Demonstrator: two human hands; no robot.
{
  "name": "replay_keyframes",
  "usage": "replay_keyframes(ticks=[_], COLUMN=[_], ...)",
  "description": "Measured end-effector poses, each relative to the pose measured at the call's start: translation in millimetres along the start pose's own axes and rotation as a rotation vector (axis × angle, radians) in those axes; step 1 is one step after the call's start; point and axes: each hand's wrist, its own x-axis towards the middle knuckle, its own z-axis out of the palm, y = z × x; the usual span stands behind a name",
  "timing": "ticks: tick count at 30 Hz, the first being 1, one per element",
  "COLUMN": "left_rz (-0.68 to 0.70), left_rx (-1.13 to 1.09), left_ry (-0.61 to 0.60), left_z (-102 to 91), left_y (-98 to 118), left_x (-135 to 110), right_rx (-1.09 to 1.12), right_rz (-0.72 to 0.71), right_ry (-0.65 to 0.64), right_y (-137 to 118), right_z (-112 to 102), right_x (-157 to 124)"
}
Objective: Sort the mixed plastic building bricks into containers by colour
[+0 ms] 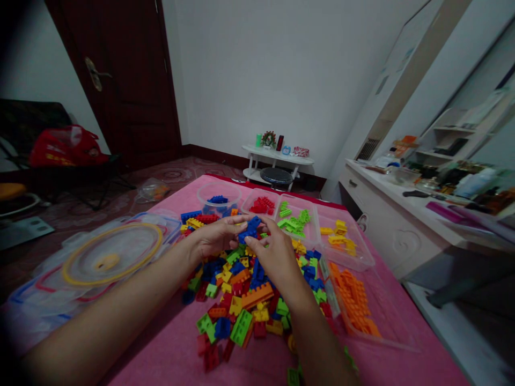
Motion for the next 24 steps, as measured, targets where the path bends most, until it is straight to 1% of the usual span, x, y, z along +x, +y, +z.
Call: replay_keyframes(ticks=[5,11,15,19,21,24], left_rz=[-0.009,-0.001,-0.004,-0.011,-0.017,-0.021], left_rx=[-0.018,-0.021,-0.017,-0.014,-0.013,-0.012], left_ry=[0.011,0.012,0.020,0.061,0.081,0.081], left_z=[2.8,8.5,9.2,9.5,10.0,11.0], left_y=[0,2,1,0,-1,-1], left_x=[0,-3,-2,-2,-2,-2], right_rx=[0.118,0.151,0.130,0.104,0.135,0.182], right_rz=[0.062,0.060,0.051,0.027,0.039,0.028], right_ry=[0.014,0.031,0.035,0.045,0.065,0.096], right_y=[0,3,0,-5,-7,-6], right_z=[0,1,1,-2,-3,-4], right_x=[0,1,0,-2,-2,-2])
